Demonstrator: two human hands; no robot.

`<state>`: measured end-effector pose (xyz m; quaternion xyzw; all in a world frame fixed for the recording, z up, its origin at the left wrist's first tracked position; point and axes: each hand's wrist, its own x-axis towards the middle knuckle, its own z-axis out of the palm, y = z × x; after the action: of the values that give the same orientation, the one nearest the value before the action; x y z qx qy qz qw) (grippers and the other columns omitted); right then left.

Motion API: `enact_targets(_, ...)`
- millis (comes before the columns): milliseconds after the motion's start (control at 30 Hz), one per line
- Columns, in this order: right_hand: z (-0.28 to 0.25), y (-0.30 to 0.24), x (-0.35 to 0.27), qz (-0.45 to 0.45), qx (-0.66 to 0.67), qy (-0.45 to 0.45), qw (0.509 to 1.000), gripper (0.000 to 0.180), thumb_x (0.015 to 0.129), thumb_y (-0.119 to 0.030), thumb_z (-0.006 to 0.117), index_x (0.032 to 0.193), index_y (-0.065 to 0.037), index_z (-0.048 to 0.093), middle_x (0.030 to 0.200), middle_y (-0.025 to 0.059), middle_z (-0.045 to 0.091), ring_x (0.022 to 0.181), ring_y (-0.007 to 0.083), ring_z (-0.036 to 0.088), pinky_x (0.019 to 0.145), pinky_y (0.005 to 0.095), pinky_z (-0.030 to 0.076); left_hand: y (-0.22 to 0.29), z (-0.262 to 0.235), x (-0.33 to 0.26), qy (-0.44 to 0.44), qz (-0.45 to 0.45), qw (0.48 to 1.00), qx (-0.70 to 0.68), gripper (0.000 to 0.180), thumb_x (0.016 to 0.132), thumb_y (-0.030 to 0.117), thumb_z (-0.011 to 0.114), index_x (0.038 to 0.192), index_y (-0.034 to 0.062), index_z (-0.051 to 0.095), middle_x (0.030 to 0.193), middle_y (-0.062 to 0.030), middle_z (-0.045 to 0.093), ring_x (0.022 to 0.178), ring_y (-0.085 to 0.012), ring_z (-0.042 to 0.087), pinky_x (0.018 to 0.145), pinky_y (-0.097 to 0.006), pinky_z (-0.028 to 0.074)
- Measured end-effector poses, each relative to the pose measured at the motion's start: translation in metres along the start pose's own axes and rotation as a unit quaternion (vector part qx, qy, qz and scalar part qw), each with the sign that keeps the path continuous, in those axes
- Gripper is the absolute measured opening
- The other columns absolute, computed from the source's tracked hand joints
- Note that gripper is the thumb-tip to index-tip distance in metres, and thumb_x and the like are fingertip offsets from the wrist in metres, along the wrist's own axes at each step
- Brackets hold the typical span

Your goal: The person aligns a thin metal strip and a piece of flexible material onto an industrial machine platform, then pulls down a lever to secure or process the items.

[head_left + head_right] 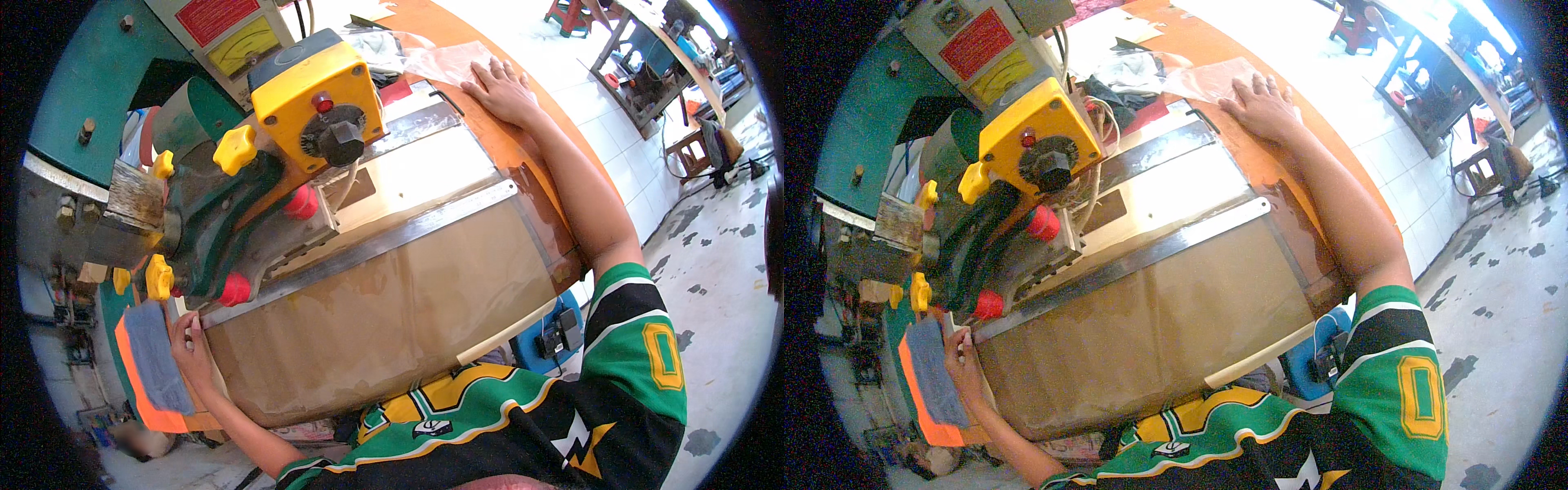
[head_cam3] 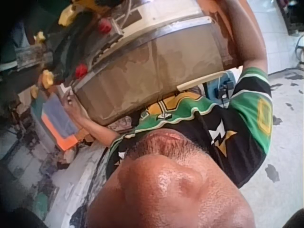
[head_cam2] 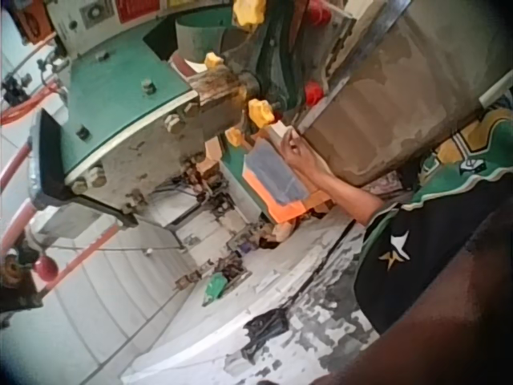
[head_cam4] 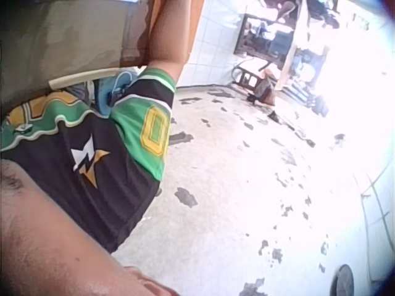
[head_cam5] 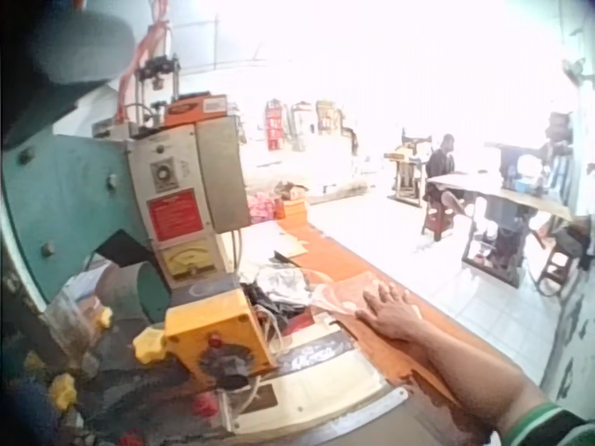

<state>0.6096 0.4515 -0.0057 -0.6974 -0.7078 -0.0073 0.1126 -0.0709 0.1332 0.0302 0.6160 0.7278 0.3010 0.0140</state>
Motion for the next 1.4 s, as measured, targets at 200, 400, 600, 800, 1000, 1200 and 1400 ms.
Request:
enact_targets(200, 0.009, 0.001, 0.002, 0.003, 0.045, 0.088, 0.995, 0.075, 0.1, -0.065, 0.049, 0.154, -0.013, 0.047, 0.166, 0.0253, 0.03, 0.155, 0.046, 0.022, 0.121, 0.0666, 0.019, -0.003, 0.002, 0.0, 0.002, -0.003, 1.0, 0.007, 0.022, 0.103, 0.021, 0.064, 0.112, 0.0026, 0.073, 0.112, -0.0076, 0.072, 0.105, -0.0208, 0.065, 0.081, -0.032, 0.048)
enact_targets(400, -0.025, -0.02, -0.005, -0.141, 0.233, 0.112, 0.955, 0.046, 0.099, -0.045, 0.062, 0.117, -0.003, 0.07, 0.151, 0.029, 0.05, 0.147, 0.0443, 0.04, 0.12, 0.0518, 0.032, 0.002, 0.004, -0.006, 0.024, -0.02, 1.0, -0.002, 0.022, 0.102, 0.019, 0.064, 0.113, 0.0024, 0.072, 0.114, -0.0086, 0.072, 0.107, -0.0218, 0.065, 0.083, -0.033, 0.048)
enact_targets(600, -0.007, -0.013, 0.0, -0.152, 0.148, 0.107, 0.971, 0.052, 0.104, -0.053, 0.056, 0.123, -0.006, 0.068, 0.157, 0.0235, 0.047, 0.153, 0.0393, 0.033, 0.122, 0.0479, 0.029, 0.002, 0.004, -0.005, 0.02, -0.018, 1.0, -0.001, 0.022, 0.103, 0.019, 0.064, 0.113, 0.0016, 0.072, 0.115, -0.0093, 0.072, 0.108, -0.0225, 0.065, 0.086, -0.033, 0.049)
enact_targets(800, -0.008, -0.007, 0.005, -0.14, 0.162, 0.024, 0.977, 0.058, 0.103, -0.055, 0.055, 0.13, -0.004, 0.062, 0.143, 0.021, 0.057, 0.141, 0.039, 0.046, 0.118, 0.0481, 0.033, 0.004, 0.004, -0.005, 0.02, -0.019, 1.0, -0.002, 0.021, 0.102, 0.018, 0.064, 0.113, 0.0013, 0.072, 0.115, -0.0093, 0.071, 0.107, -0.0226, 0.065, 0.086, -0.033, 0.049)
enact_targets(1000, 0.006, -0.007, 0.002, -0.169, 0.083, 0.081, 0.979, 0.062, 0.103, -0.056, 0.054, 0.138, -0.004, 0.054, 0.14, 0.0198, 0.056, 0.136, 0.0399, 0.048, 0.115, 0.0482, 0.036, 0.001, 0.002, -0.005, 0.017, -0.012, 1.0, -0.002, 0.022, 0.102, 0.018, 0.064, 0.113, 0.0013, 0.072, 0.114, -0.0087, 0.072, 0.106, -0.0216, 0.065, 0.084, -0.033, 0.048)
enact_targets(1200, 0.007, -0.005, 0.004, -0.161, 0.138, 0.046, 0.976, 0.063, 0.102, -0.054, 0.055, 0.136, -0.001, 0.055, 0.146, 0.0288, 0.049, 0.14, 0.0492, 0.043, 0.118, 0.0553, 0.032, 0.007, 0.0, -0.002, 0.003, -0.003, 1.0, 0.002, 0.023, 0.103, 0.02, 0.064, 0.113, 0.0012, 0.072, 0.113, -0.0087, 0.072, 0.104, -0.0216, 0.066, 0.083, -0.033, 0.049)
enact_targets(1400, 0.011, -0.005, 0.007, -0.142, 0.111, 0.041, 0.983, 0.068, 0.103, -0.058, 0.051, 0.143, -0.002, 0.053, 0.154, 0.0303, 0.044, 0.144, 0.0511, 0.039, 0.121, 0.0542, 0.03, 0.014, -0.001, 0.0, 0.008, 0.003, 1.0, 0.01, 0.022, 0.103, 0.019, 0.064, 0.112, 0.0014, 0.073, 0.113, -0.0084, 0.073, 0.104, -0.0207, 0.066, 0.082, -0.032, 0.048)
